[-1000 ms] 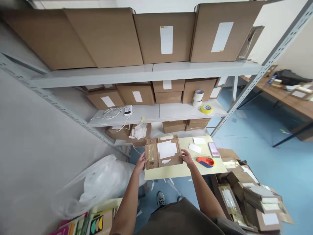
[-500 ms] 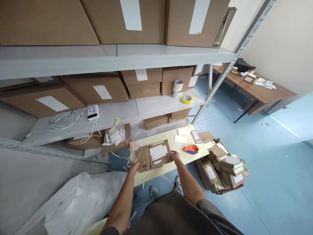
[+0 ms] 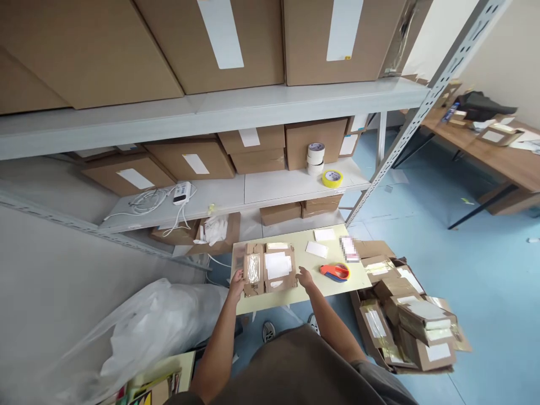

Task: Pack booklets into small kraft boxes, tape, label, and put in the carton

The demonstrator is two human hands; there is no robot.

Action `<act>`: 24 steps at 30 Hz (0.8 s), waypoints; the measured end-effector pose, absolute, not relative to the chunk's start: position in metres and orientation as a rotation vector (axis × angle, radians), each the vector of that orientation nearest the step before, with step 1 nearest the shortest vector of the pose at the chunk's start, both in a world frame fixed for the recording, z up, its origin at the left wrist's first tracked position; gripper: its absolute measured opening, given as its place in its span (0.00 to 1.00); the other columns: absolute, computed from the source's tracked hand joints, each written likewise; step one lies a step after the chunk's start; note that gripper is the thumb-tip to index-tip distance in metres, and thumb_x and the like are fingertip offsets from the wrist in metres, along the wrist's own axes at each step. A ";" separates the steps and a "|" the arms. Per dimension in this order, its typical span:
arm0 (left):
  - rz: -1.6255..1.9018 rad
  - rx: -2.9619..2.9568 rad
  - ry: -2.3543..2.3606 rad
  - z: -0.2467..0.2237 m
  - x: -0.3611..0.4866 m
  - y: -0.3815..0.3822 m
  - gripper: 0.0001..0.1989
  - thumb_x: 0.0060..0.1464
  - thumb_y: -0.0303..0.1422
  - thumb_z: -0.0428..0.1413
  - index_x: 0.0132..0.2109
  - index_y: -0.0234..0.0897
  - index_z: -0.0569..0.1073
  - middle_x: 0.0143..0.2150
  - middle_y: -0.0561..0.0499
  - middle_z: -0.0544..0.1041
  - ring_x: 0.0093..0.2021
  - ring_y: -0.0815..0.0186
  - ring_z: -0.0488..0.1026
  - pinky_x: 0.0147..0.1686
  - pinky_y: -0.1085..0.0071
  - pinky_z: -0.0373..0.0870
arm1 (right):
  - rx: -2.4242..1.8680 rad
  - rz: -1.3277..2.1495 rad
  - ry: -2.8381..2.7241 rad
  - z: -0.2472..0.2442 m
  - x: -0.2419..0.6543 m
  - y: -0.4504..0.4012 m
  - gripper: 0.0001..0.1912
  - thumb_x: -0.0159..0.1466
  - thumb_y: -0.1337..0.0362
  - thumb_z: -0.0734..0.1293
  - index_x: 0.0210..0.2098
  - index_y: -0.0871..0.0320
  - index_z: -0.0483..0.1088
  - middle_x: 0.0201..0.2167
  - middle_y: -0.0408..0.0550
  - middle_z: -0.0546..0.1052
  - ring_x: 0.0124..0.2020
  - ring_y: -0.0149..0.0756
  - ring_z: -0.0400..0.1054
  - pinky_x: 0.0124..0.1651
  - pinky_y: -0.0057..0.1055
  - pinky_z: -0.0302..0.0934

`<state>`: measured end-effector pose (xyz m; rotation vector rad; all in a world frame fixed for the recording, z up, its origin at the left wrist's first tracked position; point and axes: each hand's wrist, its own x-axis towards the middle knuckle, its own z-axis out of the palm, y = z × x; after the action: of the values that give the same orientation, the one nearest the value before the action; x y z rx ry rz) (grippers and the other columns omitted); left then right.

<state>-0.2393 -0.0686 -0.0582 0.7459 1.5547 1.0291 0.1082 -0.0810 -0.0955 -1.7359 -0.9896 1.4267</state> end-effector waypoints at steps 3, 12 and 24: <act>1.124 0.817 1.531 -0.046 -0.221 -0.081 0.26 0.41 0.31 0.64 0.51 0.40 0.74 0.48 0.44 0.81 0.52 0.54 0.78 0.54 0.61 0.73 | -1.770 1.487 -0.909 -0.091 0.122 -0.072 0.34 0.49 0.60 0.71 0.57 0.55 0.75 0.58 0.63 0.77 0.61 0.59 0.71 0.57 0.49 0.67; 1.236 0.909 1.414 -0.034 -0.195 -0.109 0.24 0.47 0.37 0.63 0.53 0.40 0.73 0.53 0.43 0.80 0.54 0.55 0.78 0.57 0.60 0.71 | -1.546 1.367 -0.875 -0.059 0.148 -0.044 0.38 0.51 0.56 0.70 0.62 0.52 0.70 0.64 0.57 0.74 0.63 0.55 0.68 0.57 0.45 0.67; 1.103 1.084 1.583 -0.054 -0.200 -0.060 0.38 0.43 0.25 0.63 0.63 0.43 0.69 0.65 0.42 0.73 0.65 0.53 0.72 0.63 0.58 0.68 | -1.557 1.456 -0.892 -0.040 0.134 -0.049 0.32 0.51 0.58 0.72 0.56 0.51 0.76 0.57 0.56 0.77 0.55 0.53 0.73 0.51 0.43 0.68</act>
<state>-0.1997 -0.0597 -0.0540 1.0840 1.5831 1.1028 0.1343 -0.0486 -0.0397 -1.5571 -0.8924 1.4558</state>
